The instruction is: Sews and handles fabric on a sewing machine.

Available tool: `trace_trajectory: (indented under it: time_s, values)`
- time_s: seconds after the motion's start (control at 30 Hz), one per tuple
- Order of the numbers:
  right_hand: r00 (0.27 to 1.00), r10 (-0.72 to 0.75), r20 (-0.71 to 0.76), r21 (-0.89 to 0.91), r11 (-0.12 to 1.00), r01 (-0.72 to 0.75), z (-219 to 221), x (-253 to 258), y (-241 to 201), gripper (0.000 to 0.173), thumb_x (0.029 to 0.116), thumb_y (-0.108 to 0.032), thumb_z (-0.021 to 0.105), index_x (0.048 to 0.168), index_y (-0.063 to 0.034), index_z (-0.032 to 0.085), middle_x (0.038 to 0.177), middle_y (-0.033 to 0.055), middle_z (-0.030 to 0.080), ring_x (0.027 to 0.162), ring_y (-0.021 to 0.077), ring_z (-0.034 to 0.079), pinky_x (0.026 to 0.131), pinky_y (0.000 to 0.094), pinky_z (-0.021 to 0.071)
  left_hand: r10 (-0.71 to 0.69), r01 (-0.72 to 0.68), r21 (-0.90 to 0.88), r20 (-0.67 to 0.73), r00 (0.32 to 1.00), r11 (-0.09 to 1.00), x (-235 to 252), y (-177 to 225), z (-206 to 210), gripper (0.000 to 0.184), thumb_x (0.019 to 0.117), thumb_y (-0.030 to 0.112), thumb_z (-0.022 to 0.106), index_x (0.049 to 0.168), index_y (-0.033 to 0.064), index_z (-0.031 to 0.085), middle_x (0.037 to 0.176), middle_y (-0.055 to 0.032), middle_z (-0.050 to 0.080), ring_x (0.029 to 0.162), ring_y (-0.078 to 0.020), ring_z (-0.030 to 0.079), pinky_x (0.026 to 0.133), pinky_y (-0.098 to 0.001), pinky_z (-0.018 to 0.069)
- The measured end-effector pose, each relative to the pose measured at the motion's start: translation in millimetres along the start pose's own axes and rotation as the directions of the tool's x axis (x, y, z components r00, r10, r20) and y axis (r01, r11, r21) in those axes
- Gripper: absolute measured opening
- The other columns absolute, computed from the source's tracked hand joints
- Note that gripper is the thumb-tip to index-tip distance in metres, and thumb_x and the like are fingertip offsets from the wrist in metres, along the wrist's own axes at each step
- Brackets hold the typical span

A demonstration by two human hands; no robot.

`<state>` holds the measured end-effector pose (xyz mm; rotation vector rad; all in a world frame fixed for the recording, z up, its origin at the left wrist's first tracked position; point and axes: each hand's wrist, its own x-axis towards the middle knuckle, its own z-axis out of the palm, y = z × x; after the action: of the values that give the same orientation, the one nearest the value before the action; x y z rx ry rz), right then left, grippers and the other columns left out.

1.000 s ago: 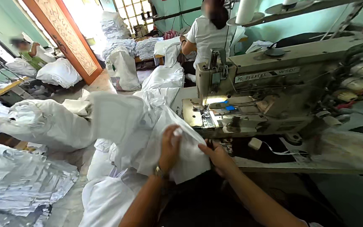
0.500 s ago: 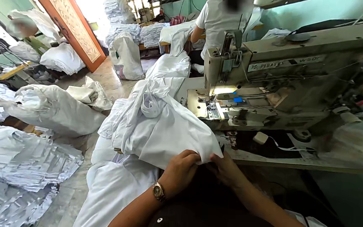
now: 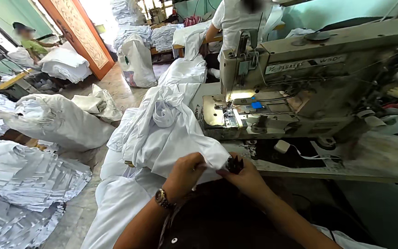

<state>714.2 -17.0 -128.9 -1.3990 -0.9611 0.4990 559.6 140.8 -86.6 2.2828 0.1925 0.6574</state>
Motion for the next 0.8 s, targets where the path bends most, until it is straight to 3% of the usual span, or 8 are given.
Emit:
trace_trajectory:
  time_s: [0.07,0.17,0.27,0.33,0.47,0.63,0.73,0.8]
  values:
    - [0.991,-0.12,-0.058,-0.182,0.977,0.107,-13,5,11,0.03,0.0856,-0.019,0.076,0.109,-0.0026,0.068,0.091,-0.0001,0.069,0.076,0.0004,0.063,0.067,0.0184,0.0545,-0.085,0.037,-0.272,-0.166,0.982,0.962,5,9,-21,0.009,0.0955,0.005,0.066,0.101,-0.0015,0.062,0.082,-0.0016,0.068,0.072,-0.0062,0.065,0.069,-0.025,0.0577]
    - [0.961,-0.173,-0.216,-0.273,0.956,0.111,-29,11,27,0.021,0.0863,-0.013,0.07,0.103,-0.0003,0.069,0.09,0.0037,0.07,0.078,0.0042,0.065,0.069,0.0227,0.0556,-0.201,0.119,-0.598,-0.072,0.977,0.792,11,20,-48,0.018,0.0966,0.004,0.059,0.112,0.0092,0.054,0.083,0.0029,0.07,0.073,-0.0056,0.067,0.07,-0.0261,0.058]
    - [0.949,0.0,-0.314,-0.007,1.0,-0.002,-29,14,26,0.013,0.0891,-0.003,0.07,0.102,-0.0018,0.07,0.088,-0.0016,0.072,0.066,-0.0009,0.061,0.059,0.0164,0.0526,-0.102,0.094,-0.412,0.003,0.995,0.906,19,23,-55,0.014,0.1019,0.007,0.057,0.116,0.004,0.055,0.076,0.0035,0.064,0.066,-0.0027,0.061,0.064,-0.021,0.0533]
    - [0.949,0.19,-0.251,0.319,0.942,-0.104,-28,16,16,0.016,0.0951,0.002,0.06,0.107,-0.0011,0.069,0.087,0.0001,0.072,0.052,0.0017,0.055,0.047,0.0167,0.0476,-0.034,0.044,-0.302,0.04,0.999,0.952,24,28,-57,0.013,0.1037,0.01,0.055,0.114,0.003,0.06,0.071,0.0061,0.059,0.061,0.0009,0.053,0.059,-0.0167,0.0471]
    - [0.961,0.255,-0.105,0.613,0.778,-0.139,-50,27,0,0.022,0.104,-0.011,0.046,0.112,-0.0145,0.067,0.08,-0.0038,0.069,0.054,-0.0002,0.055,0.048,0.0162,0.0468,0.03,-0.02,-0.256,0.034,0.999,0.966,30,37,-75,0.016,0.1039,0.013,0.055,0.113,0.0061,0.066,0.07,0.0081,0.058,0.061,0.0024,0.053,0.059,-0.0153,0.0479]
    - [0.984,0.097,-0.147,0.289,0.956,-0.051,-65,38,0,0.012,0.0957,-0.008,0.064,0.103,-0.0102,0.074,0.09,-0.0014,0.074,0.074,0.005,0.067,0.063,0.0217,0.0573,-0.024,0.022,-0.068,-0.029,0.999,0.997,43,9,-90,0.022,0.1029,0.009,0.054,0.109,0.01,0.075,0.095,0.0014,0.071,0.08,-0.006,0.065,0.072,-0.0245,0.0567]
    - [0.997,-0.066,-0.03,0.101,0.993,0.068,-64,37,7,0.021,0.0943,-0.016,0.071,0.114,-0.0119,0.077,0.103,-0.0048,0.075,0.084,0.0,0.067,0.074,0.0182,0.056,-0.034,0.036,0.072,-0.027,0.999,0.997,38,-3,-84,0.017,0.0942,0.021,0.071,0.109,0.0181,0.079,0.089,0.0056,0.066,0.08,-0.0024,0.059,0.074,-0.0213,0.0514]
    - [0.989,-0.149,0.01,-0.068,0.986,0.149,-63,36,11,0.032,0.0903,-0.028,0.078,0.12,-0.0167,0.077,0.1,-0.0052,0.071,0.084,-0.0018,0.063,0.074,0.0159,0.054,-0.033,0.049,0.22,-0.079,0.996,0.974,32,-5,-80,0.026,0.0884,0.035,0.078,0.113,0.0265,0.079,0.085,0.0082,0.061,0.077,-0.0013,0.055,0.072,-0.0222,0.0484]
